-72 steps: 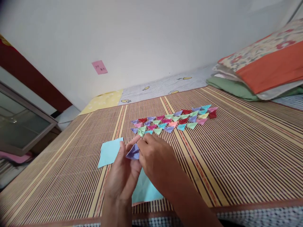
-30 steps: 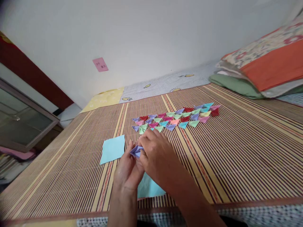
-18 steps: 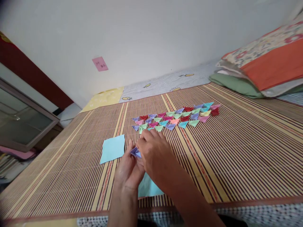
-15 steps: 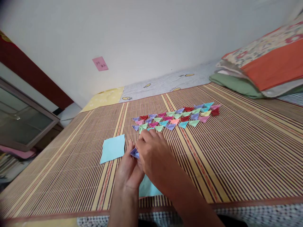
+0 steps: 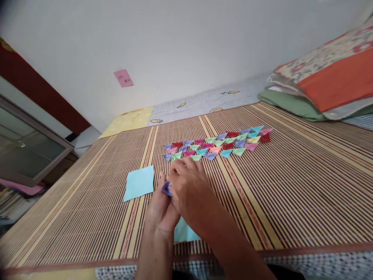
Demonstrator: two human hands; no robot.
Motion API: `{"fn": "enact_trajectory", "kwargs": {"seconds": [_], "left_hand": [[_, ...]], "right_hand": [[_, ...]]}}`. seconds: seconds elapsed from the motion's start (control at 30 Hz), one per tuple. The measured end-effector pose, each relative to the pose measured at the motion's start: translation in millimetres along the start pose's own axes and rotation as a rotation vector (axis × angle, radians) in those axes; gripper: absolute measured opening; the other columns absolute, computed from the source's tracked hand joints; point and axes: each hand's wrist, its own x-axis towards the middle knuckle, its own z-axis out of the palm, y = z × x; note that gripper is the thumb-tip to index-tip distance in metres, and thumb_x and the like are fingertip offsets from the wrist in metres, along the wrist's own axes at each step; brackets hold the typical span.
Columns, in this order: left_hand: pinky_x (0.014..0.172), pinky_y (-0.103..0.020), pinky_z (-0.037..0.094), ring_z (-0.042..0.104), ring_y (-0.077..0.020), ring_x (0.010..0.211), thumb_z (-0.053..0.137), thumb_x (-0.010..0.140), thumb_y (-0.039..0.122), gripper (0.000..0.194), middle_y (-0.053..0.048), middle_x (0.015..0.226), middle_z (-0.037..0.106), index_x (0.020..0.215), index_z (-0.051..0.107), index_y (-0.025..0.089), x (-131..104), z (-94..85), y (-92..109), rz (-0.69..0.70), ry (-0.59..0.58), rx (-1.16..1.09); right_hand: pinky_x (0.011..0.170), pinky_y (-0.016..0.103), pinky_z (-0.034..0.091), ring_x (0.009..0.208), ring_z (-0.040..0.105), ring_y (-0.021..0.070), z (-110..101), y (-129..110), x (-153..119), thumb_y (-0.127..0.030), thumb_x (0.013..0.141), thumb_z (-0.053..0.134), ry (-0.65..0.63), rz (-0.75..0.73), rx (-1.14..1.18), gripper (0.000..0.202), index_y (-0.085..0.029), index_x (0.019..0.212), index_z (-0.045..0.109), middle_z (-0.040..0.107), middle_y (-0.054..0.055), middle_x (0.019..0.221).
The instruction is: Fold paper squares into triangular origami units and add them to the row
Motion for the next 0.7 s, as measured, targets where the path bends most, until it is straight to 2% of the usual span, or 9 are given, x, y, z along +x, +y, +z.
{"fn": "enact_trajectory", "kwargs": {"seconds": [0.07,0.17,0.23,0.3,0.47,0.53,0.6,0.7], "left_hand": [[0.07,-0.025,0.06,0.071,-0.0166,0.073,0.03,0.108,0.041,0.053,-0.011,0.081,0.071,0.104,0.071,0.007,0.4,0.6,1.4,0.009,-0.009,0.012],[0.064,-0.028,0.06,0.071,-0.0184,0.068,0.032,0.107,0.043,0.055,-0.016,0.085,0.073,0.108,0.07,0.003,1.1,1.4,4.6,0.053,-0.011,0.05],[0.063,-0.03,0.062,0.073,-0.0203,0.07,0.034,0.107,0.044,0.053,-0.017,0.09,0.075,0.11,0.069,0.003,1.8,1.8,6.3,0.074,0.037,0.066],[0.063,-0.032,0.062,0.074,-0.0212,0.071,0.036,0.107,0.044,0.052,-0.017,0.091,0.075,0.109,0.069,0.004,2.4,2.2,6.9,0.08,0.07,0.067],[0.063,-0.027,0.06,0.071,-0.0172,0.066,0.032,0.108,0.039,0.05,-0.01,0.075,0.071,0.101,0.07,0.007,3.0,1.4,6.5,0.027,0.027,0.027],[0.066,-0.026,0.059,0.068,-0.015,0.062,0.033,0.108,0.035,0.047,-0.006,0.07,0.069,0.097,0.07,0.009,2.9,-0.1,7.9,0.014,0.048,0.007],[0.073,-0.028,0.06,0.07,-0.0158,0.064,0.034,0.108,0.036,0.048,-0.007,0.07,0.069,0.094,0.071,0.01,2.8,-1.5,10.4,0.015,0.061,-0.003],[0.081,-0.034,0.06,0.071,-0.0178,0.069,0.033,0.108,0.034,0.052,-0.011,0.075,0.073,0.084,0.072,0.01,2.5,-2.3,14.3,0.016,0.031,0.006]], "right_hand": [[0.084,0.045,0.044,0.098,0.057,0.029,-7.0,5.5,-2.6,-0.012,0.085,0.07,0.034,0.012,0.098,0.009,-0.021,0.087,0.07,0.067,0.006,0.1],[0.09,0.043,0.046,0.101,0.061,0.0253,-21.6,20.0,-7.3,-0.017,0.092,0.067,0.096,0.011,0.261,0.011,-0.024,0.1,0.07,0.067,0.004,0.105],[0.091,0.041,0.047,0.103,0.062,0.0244,-28.8,29.0,-9.7,-0.02,0.095,0.064,0.163,0.038,0.293,0.01,-0.022,0.104,0.069,0.067,0.005,0.106],[0.089,0.04,0.048,0.1,0.062,0.0237,-30.6,32.3,-10.2,-0.019,0.095,0.063,0.178,0.048,0.293,0.009,-0.021,0.101,0.069,0.067,0.005,0.104],[0.084,0.039,0.045,0.094,0.057,0.0244,-12.9,10.9,-4.5,-0.01,0.089,0.067,0.082,0.022,0.201,0.011,-0.02,0.088,0.071,0.064,0.005,0.096],[0.083,0.04,0.044,0.093,0.056,0.0251,-3.6,-0.7,-2.2,-0.01,0.089,0.069,0.036,0.026,0.117,0.009,-0.018,0.084,0.069,0.064,0.006,0.096],[0.079,0.039,0.043,0.09,0.055,0.024,3.6,-8.5,-1.1,-0.012,0.093,0.065,-0.019,0.021,0.037,0.013,-0.018,0.081,0.066,0.064,0.006,0.094],[0.077,0.038,0.041,0.089,0.054,0.0232,8.2,-13.0,-0.9,-0.014,0.096,0.063,0.02,0.006,-0.03,0.013,-0.019,0.084,0.065,0.064,0.005,0.095]]}}
